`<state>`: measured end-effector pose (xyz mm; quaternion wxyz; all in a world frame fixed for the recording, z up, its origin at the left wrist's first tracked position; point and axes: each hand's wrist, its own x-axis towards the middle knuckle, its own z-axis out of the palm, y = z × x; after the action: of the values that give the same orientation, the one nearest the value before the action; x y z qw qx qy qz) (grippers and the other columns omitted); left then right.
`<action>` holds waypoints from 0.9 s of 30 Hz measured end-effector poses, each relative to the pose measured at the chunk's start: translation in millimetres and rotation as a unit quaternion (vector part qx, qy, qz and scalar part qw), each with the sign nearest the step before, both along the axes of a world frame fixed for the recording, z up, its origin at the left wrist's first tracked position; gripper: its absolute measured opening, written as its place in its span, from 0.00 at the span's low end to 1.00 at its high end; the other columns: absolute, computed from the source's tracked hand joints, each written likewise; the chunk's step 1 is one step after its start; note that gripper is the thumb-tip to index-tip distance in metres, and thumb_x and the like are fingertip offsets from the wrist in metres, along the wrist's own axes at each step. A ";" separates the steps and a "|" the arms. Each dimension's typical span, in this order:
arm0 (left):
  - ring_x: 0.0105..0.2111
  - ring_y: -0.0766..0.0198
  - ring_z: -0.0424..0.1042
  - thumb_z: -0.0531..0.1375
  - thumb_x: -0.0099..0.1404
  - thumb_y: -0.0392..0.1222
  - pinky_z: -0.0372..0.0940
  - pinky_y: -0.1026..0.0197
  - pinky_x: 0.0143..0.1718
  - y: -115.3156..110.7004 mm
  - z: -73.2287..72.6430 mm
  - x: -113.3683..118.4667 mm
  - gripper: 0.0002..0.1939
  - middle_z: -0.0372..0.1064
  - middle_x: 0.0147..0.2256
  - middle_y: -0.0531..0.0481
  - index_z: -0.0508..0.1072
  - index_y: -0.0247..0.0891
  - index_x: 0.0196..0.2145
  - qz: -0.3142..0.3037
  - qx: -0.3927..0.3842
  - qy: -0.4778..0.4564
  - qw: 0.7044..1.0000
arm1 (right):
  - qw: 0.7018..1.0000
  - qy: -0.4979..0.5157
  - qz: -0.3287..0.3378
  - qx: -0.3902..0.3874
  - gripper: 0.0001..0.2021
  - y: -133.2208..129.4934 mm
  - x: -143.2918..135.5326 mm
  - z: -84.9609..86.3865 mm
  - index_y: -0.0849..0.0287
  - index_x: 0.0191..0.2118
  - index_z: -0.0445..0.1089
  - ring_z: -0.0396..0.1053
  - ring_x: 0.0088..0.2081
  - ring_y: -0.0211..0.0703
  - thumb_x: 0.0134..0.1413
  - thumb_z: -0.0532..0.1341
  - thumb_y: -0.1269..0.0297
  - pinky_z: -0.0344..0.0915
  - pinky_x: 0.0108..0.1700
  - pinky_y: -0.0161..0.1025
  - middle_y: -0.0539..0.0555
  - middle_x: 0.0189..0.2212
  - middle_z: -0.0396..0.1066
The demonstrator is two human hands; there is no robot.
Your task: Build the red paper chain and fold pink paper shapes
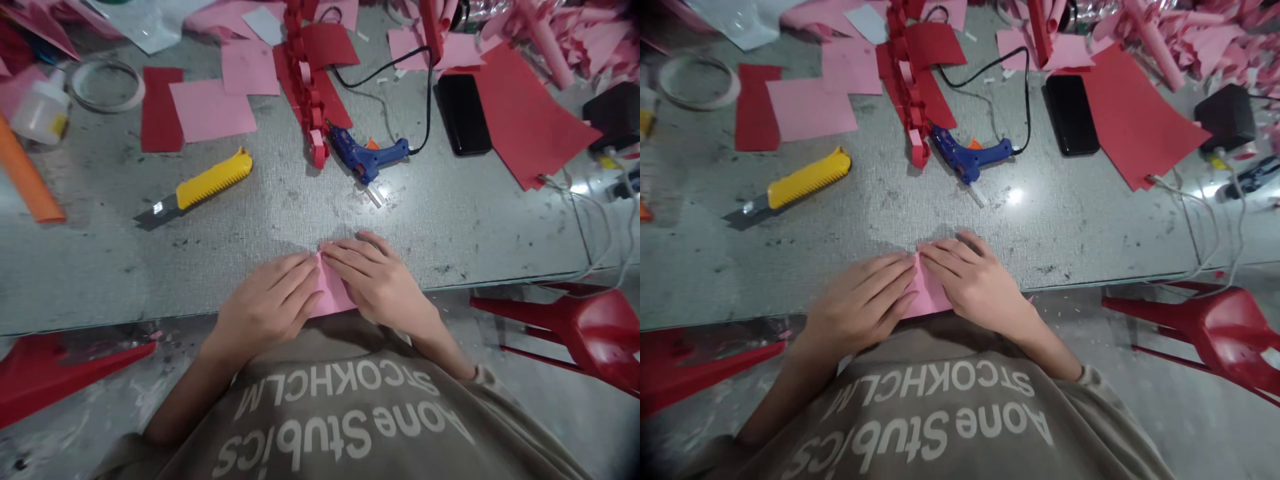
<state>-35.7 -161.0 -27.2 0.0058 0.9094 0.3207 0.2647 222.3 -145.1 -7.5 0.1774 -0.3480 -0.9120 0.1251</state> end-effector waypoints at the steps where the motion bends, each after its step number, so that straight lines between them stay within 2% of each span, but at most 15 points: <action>1: 0.58 0.43 0.80 0.65 0.75 0.37 0.78 0.43 0.59 -0.8 0.2 0.5 0.20 0.80 0.57 0.33 0.75 0.23 0.60 0.000 0.004 0.005 1.000 | 1.000 0.001 -0.001 0.002 0.23 0.0 0.0 -0.3 0.62 0.69 0.69 0.67 0.70 0.50 0.74 0.55 0.76 0.57 0.77 0.59 0.55 0.70 0.70; 8: 0.60 0.43 0.79 0.65 0.77 0.42 0.74 0.43 0.60 -19.9 -4.4 4.3 0.21 0.78 0.60 0.33 0.76 0.23 0.60 0.045 0.037 0.013 0.998 | 1.000 0.000 0.002 0.001 0.22 2.0 -0.4 -1.7 0.61 0.69 0.69 0.68 0.70 0.50 0.75 0.57 0.75 0.58 0.76 0.59 0.55 0.70 0.71; 12: 0.62 0.43 0.78 0.66 0.76 0.38 0.70 0.41 0.65 -39.1 -10.7 2.3 0.19 0.79 0.60 0.36 0.76 0.26 0.60 0.072 0.013 -0.004 0.997 | 1.000 0.005 0.000 0.004 0.23 1.5 0.0 -3.1 0.60 0.69 0.69 0.68 0.70 0.50 0.73 0.57 0.76 0.59 0.76 0.61 0.55 0.70 0.70; 15: 0.61 0.45 0.78 0.66 0.75 0.34 0.70 0.43 0.65 -45.0 -8.5 0.2 0.16 0.80 0.58 0.37 0.77 0.27 0.58 0.084 -0.004 -0.031 0.996 | 1.000 0.001 -0.001 0.006 0.25 0.8 0.5 -3.5 0.59 0.70 0.68 0.68 0.70 0.50 0.71 0.57 0.78 0.59 0.76 0.61 0.54 0.70 0.70; 18: 0.58 0.46 0.79 0.64 0.76 0.34 0.70 0.44 0.62 -36.1 0.1 -0.1 0.14 0.81 0.55 0.37 0.77 0.27 0.57 0.082 -0.012 -0.031 0.996 | 1.000 -0.004 0.000 0.012 0.24 1.5 0.3 -3.3 0.61 0.70 0.69 0.69 0.69 0.51 0.72 0.57 0.77 0.58 0.76 0.60 0.54 0.70 0.70; 22: 0.52 0.50 0.79 0.61 0.79 0.40 0.68 0.41 0.63 -12.3 10.0 0.1 0.14 0.81 0.50 0.40 0.78 0.32 0.57 0.049 -0.009 0.028 0.998 | 1.000 0.007 0.003 0.013 0.22 2.8 -0.3 -2.2 0.62 0.69 0.69 0.69 0.68 0.51 0.74 0.56 0.76 0.59 0.76 0.59 0.54 0.69 0.72; 25: 0.51 0.50 0.79 0.61 0.80 0.42 0.67 0.40 0.63 -1.4 10.7 -0.1 0.15 0.81 0.49 0.41 0.78 0.32 0.57 0.024 0.005 0.065 0.998 | 1.000 0.020 0.012 -0.001 0.23 2.1 0.2 -1.0 0.61 0.69 0.69 0.68 0.69 0.51 0.74 0.55 0.77 0.59 0.76 0.60 0.55 0.69 0.72; 27: 0.53 0.49 0.78 0.62 0.79 0.42 0.68 0.42 0.63 0.5 9.2 -0.1 0.16 0.81 0.51 0.39 0.77 0.29 0.57 0.014 0.010 0.072 0.997 | 0.999 0.045 -0.004 -0.001 0.20 0.9 0.6 -0.8 0.60 0.66 0.71 0.67 0.69 0.54 0.75 0.56 0.76 0.63 0.73 0.60 0.57 0.68 0.72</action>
<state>-35.7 -160.5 -18.0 -0.0305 0.9216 0.3300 0.2021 222.9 -144.2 -8.3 0.2185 -0.3459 -0.9015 0.1409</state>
